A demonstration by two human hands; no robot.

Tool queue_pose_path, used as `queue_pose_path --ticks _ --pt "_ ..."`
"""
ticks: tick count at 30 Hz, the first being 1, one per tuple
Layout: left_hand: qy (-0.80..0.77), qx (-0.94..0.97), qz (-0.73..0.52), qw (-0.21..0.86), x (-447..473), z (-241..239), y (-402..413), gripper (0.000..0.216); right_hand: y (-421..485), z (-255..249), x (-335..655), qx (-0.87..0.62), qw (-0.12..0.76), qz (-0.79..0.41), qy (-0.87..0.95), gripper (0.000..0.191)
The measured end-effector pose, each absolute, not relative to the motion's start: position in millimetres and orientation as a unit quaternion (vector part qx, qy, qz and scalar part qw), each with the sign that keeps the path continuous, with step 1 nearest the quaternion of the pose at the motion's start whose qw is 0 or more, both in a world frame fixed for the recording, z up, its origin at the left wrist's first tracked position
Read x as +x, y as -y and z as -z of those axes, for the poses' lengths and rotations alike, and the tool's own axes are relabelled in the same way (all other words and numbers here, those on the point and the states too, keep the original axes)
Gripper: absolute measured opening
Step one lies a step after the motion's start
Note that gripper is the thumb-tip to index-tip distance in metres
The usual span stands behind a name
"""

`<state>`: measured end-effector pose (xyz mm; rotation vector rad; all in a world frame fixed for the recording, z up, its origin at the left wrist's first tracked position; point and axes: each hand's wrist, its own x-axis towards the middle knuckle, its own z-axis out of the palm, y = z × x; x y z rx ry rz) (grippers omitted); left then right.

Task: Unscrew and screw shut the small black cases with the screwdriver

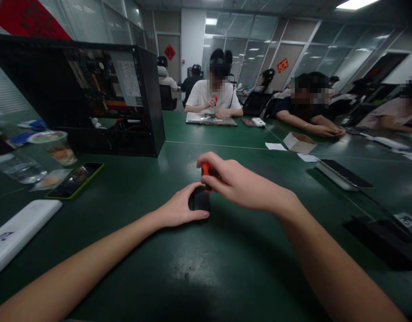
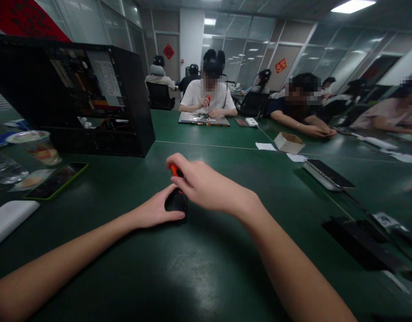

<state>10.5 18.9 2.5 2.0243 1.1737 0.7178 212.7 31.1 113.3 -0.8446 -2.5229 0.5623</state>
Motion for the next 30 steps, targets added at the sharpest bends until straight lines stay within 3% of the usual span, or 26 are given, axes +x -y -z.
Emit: queue_pose_path --ticks 4,11,21,25,28,30 --pt "-0.450 0.775 -0.276 0.346 10 0 -20 0.075 -36 -115 213 -0.293 0.092 -0.221 0.926 0.009" --pt "-0.466 0.776 -0.265 0.331 10 -2 -19 0.083 -37 -126 238 -0.300 0.220 -0.231 0.899 0.010" --pt "-0.455 0.781 -0.272 0.330 9 -1 -19 0.083 -37 -127 237 -0.285 0.203 -0.205 0.914 0.009" --pt "-0.450 0.781 -0.273 0.335 9 0 -19 0.081 -31 -133 233 -0.274 0.189 -0.151 0.931 0.022" --pt "-0.459 0.779 -0.265 0.335 10 -1 -19 0.084 -23 -139 231 -0.281 0.176 -0.127 0.935 0.017" --pt "-0.460 0.781 -0.265 0.331 11 -3 -19 0.085 -17 -144 231 -0.267 0.168 -0.129 0.940 0.029"
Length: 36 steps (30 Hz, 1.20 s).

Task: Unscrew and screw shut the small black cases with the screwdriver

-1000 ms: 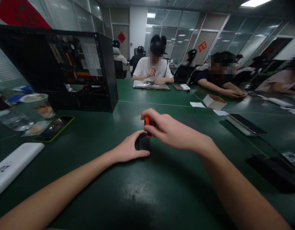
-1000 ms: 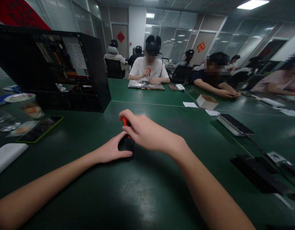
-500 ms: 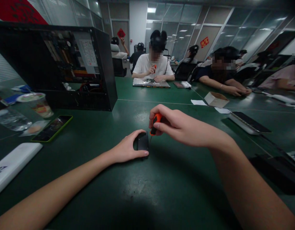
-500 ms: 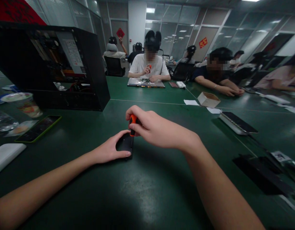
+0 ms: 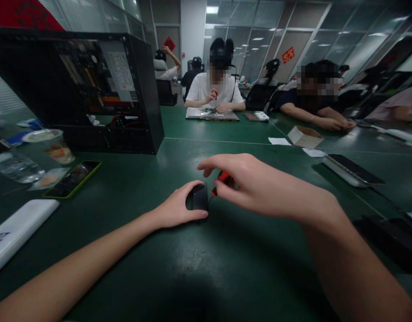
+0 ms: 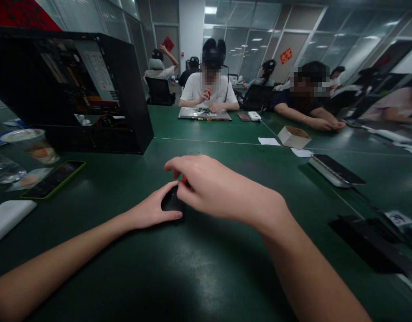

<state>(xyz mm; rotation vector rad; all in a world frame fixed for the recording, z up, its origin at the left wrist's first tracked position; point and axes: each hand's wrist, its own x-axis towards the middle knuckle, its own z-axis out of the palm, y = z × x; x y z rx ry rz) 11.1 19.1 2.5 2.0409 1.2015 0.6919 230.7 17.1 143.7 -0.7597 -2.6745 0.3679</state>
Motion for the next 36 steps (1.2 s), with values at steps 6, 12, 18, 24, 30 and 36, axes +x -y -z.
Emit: queue_pose_path --ticks 6,12,18,24,30,36 --pt "-0.448 0.781 -0.274 0.338 12 -3 -19 0.081 -14 -144 225 -0.249 0.146 -0.122 0.950 0.024" --pt "-0.450 0.782 -0.276 0.332 11 -1 -19 0.082 -26 -132 220 -0.298 0.191 -0.071 0.933 0.019" --pt "-0.453 0.782 -0.273 0.328 10 0 -20 0.083 -22 -135 226 -0.234 0.194 -0.127 0.944 0.031" --pt "-0.457 0.785 -0.260 0.326 10 1 -20 0.084 -22 -136 226 -0.356 0.143 -0.004 0.924 0.020" --pt "-0.455 0.793 -0.263 0.309 10 3 -20 0.085 -22 -138 227 -0.393 0.115 0.022 0.912 0.019" --pt "-0.456 0.790 -0.270 0.308 11 1 -19 0.083 -17 -141 232 -0.313 0.132 -0.049 0.939 0.038"
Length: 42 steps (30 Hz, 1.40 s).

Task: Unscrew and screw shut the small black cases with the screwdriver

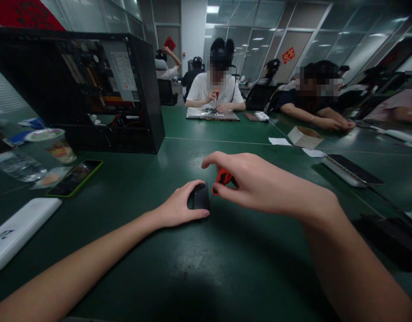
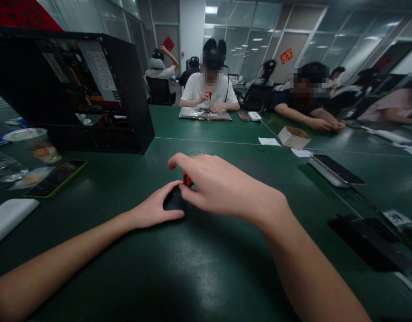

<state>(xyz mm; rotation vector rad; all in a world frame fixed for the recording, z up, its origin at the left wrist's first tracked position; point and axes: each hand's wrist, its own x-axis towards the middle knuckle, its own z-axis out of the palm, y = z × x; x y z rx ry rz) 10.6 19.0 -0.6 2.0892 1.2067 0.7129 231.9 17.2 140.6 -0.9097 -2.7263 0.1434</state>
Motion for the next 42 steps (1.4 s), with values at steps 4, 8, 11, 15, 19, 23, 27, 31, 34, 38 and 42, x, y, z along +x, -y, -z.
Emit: queue_pose_path --ticks 4,8,11,15,19,23,27,31,34,38,42 --pt "-0.455 0.792 -0.267 0.309 11 -1 -19 0.081 -18 -142 233 -0.349 0.120 -0.029 0.929 0.024" --pt "-0.451 0.793 -0.264 0.313 11 1 -19 0.079 -20 -142 232 -0.357 0.107 -0.008 0.928 0.022" --pt "-0.452 0.793 -0.266 0.311 10 1 -19 0.082 -21 -141 230 -0.344 0.127 -0.015 0.930 0.015" --pt "-0.455 0.790 -0.264 0.314 10 0 -19 0.083 -24 -137 228 -0.345 0.187 -0.003 0.920 0.016" --pt "-0.453 0.790 -0.266 0.316 10 0 -19 0.084 -32 -130 225 -0.363 0.199 0.019 0.910 0.018" --pt "-0.455 0.790 -0.264 0.315 10 1 -19 0.087 -40 -122 223 -0.372 0.189 0.015 0.909 0.019" --pt "-0.452 0.793 -0.262 0.313 10 2 -19 0.088 -44 -119 223 -0.365 0.202 0.000 0.909 0.019" --pt "-0.455 0.792 -0.262 0.310 10 0 -19 0.087 -44 -119 224 -0.365 0.209 -0.007 0.907 0.018" --pt "-0.456 0.794 -0.258 0.309 9 -1 -19 0.087 -44 -120 224 -0.364 0.207 -0.009 0.908 0.017" --pt "-0.453 0.794 -0.263 0.309 9 0 -19 0.087 -43 -120 224 -0.366 0.207 -0.007 0.907 0.017" --pt "-0.449 0.795 -0.266 0.310 9 1 -19 0.086 -44 -120 225 -0.364 0.208 -0.013 0.908 0.017"
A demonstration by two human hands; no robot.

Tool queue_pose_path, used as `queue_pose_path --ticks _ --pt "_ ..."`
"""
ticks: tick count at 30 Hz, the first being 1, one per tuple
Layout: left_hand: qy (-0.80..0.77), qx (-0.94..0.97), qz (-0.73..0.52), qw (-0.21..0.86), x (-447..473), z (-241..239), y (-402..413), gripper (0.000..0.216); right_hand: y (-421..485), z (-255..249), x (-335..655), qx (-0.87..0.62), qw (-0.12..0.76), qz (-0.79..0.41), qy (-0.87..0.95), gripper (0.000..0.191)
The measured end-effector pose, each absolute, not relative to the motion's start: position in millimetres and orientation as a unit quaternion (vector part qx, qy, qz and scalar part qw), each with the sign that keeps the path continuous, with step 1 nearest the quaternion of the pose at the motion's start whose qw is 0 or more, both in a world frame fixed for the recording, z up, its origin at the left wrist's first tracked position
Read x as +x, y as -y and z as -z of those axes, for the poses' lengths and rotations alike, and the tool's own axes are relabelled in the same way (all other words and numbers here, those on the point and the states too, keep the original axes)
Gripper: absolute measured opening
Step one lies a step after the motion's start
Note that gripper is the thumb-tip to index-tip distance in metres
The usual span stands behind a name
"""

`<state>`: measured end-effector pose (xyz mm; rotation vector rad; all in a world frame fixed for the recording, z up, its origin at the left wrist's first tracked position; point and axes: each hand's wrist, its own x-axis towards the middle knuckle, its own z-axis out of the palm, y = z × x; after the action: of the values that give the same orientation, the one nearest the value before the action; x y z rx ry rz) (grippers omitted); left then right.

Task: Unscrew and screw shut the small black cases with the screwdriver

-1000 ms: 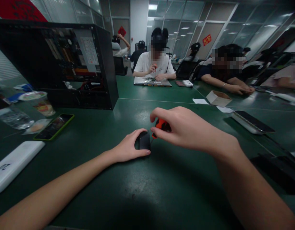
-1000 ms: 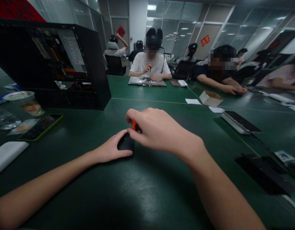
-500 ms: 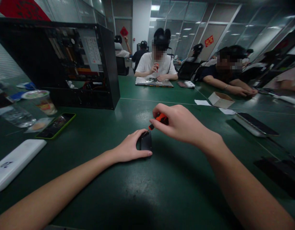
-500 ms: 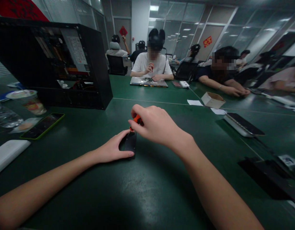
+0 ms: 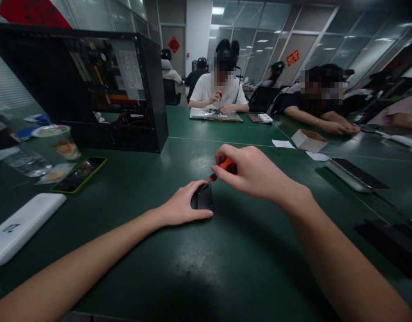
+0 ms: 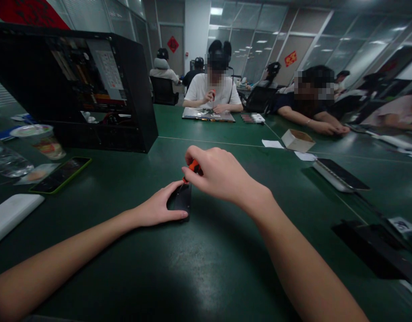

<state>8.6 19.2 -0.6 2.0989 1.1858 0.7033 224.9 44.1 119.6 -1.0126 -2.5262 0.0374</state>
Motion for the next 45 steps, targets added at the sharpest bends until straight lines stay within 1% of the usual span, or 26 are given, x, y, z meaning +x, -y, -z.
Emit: queue_pose_path --ticks 15,22,27,35,45 --pt "-0.450 0.797 -0.264 0.303 9 3 -20 0.086 -46 -117 226 -0.375 0.202 0.005 0.905 0.022" --pt "-0.451 0.799 -0.264 0.298 9 3 -19 0.087 -49 -115 225 -0.408 0.201 0.020 0.890 0.023" --pt "-0.450 0.802 -0.260 0.295 8 3 -19 0.087 -51 -115 226 -0.444 0.186 0.033 0.876 0.027" --pt "-0.451 0.800 -0.258 0.300 9 2 -19 0.086 -56 -113 228 -0.483 0.185 -0.005 0.856 0.028" --pt "-0.447 0.806 -0.254 0.294 9 2 -20 0.085 -60 -112 228 -0.512 0.179 -0.010 0.840 0.030"
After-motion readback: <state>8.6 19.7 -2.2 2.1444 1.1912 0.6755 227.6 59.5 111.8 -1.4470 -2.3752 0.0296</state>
